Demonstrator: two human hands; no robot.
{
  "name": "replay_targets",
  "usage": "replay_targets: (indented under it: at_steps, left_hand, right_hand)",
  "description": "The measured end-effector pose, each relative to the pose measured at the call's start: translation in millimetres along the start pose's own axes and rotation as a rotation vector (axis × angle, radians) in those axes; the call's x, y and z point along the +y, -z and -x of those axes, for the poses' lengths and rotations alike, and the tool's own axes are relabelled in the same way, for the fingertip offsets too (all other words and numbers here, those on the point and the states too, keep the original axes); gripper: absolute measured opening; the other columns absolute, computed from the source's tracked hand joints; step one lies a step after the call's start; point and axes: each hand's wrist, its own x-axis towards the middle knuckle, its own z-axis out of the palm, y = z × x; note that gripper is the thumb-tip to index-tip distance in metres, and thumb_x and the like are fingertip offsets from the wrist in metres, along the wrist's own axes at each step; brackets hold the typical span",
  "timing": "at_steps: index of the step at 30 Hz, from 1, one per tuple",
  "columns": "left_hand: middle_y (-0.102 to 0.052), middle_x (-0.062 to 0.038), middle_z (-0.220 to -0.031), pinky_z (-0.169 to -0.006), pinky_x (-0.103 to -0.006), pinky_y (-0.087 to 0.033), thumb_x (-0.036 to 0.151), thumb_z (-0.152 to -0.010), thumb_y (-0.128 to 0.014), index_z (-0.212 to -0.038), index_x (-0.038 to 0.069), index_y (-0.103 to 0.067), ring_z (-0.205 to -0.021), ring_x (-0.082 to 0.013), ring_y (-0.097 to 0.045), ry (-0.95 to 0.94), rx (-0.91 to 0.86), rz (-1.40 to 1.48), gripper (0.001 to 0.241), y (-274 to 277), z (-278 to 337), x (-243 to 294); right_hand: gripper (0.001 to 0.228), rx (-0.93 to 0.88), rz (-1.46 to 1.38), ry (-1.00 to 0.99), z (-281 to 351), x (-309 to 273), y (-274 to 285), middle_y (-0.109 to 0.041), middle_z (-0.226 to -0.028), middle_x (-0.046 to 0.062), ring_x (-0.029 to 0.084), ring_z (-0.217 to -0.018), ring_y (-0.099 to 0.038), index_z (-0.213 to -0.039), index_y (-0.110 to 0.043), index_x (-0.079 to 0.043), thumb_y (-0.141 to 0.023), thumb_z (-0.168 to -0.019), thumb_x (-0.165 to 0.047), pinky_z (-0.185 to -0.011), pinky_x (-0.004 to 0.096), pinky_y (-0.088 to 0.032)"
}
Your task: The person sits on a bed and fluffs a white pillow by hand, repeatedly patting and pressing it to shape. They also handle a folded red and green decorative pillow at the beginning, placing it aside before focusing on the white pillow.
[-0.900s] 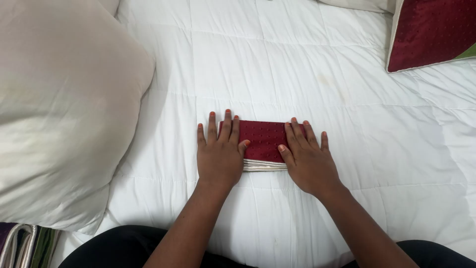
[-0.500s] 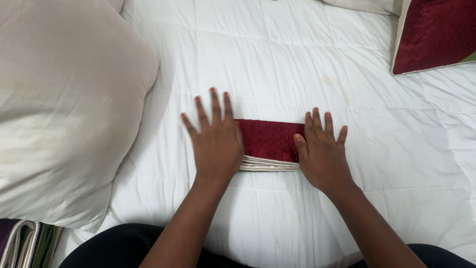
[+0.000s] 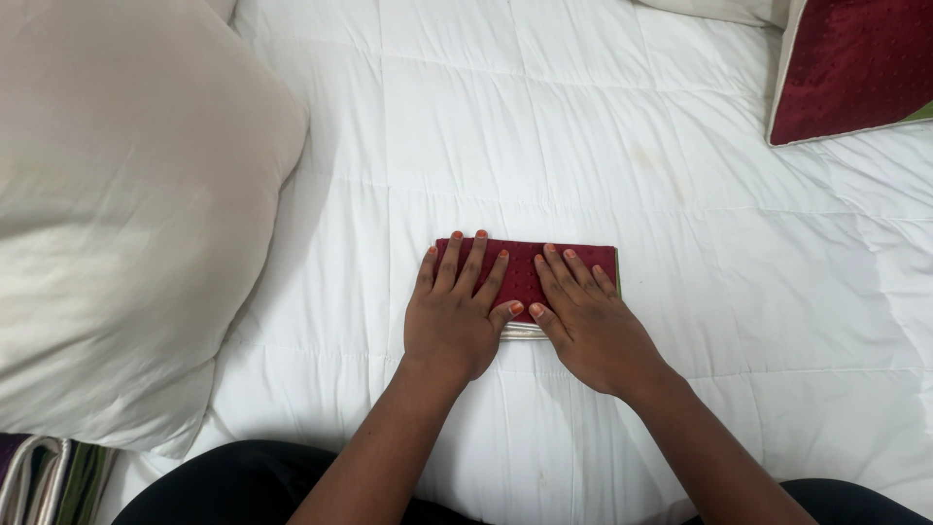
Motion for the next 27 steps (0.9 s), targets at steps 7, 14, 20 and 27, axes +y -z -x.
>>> replay_targets:
  at_steps: [7, 14, 20, 27]
  left_hand:
    - [-0.01, -0.001, -0.173, -0.12, -0.0595, 0.005, 0.06, -0.1, -0.013, -0.164, 0.027, -0.016, -0.155, -0.0253, -0.004, 0.115, -0.156, -0.061, 0.073, 15, -3, -2]
    - [-0.009, 0.003, -0.171, -0.119, -0.0621, 0.01, 0.049, -0.102, -0.016, -0.163, 0.024, -0.013, -0.154, -0.0274, -0.005, 0.193, -0.17, -0.093, 0.066, 16, -3, -16]
    - [-0.021, -0.01, -0.166, -0.116, -0.062, -0.007, 0.045, -0.103, -0.025, -0.158, 0.011, -0.021, -0.147, -0.0349, -0.022, 0.358, -0.058, -0.06, 0.064, 18, -9, -32]
    - [-0.067, -0.017, -0.115, -0.081, -0.0438, -0.058, 0.07, -0.096, -0.055, -0.122, 0.001, -0.056, -0.103, -0.0274, -0.071, 0.572, -0.429, 0.372, 0.074, 63, -10, -36]
  right_hand:
    - [0.066, 0.054, 0.005, -0.069, -2, 11, -5, -0.008, -0.171, 0.003, 0.02, -0.157, -0.003, -0.162, -0.011, -0.014, -0.019, -0.105, -0.047, -0.125, 0.045, -0.006]
    - [0.065, 0.038, 0.052, -0.142, -1, 20, -5, -0.004, -0.171, 0.002, 0.021, -0.157, -0.001, -0.162, -0.007, -0.016, -0.02, -0.105, -0.044, -0.123, 0.05, -0.004]
    - [0.071, 0.149, 0.037, -0.207, -7, 44, -13, -0.008, -0.17, 0.012, 0.028, -0.155, -0.009, -0.161, -0.009, -0.01, -0.034, -0.104, -0.043, -0.121, 0.05, -0.012]
    - [0.094, 0.003, -0.323, -0.596, 3, 32, 44, -0.076, -0.119, 0.014, 0.027, -0.105, -0.078, -0.159, -0.038, -0.012, -0.07, -0.084, -0.059, -0.093, 0.044, -0.061]
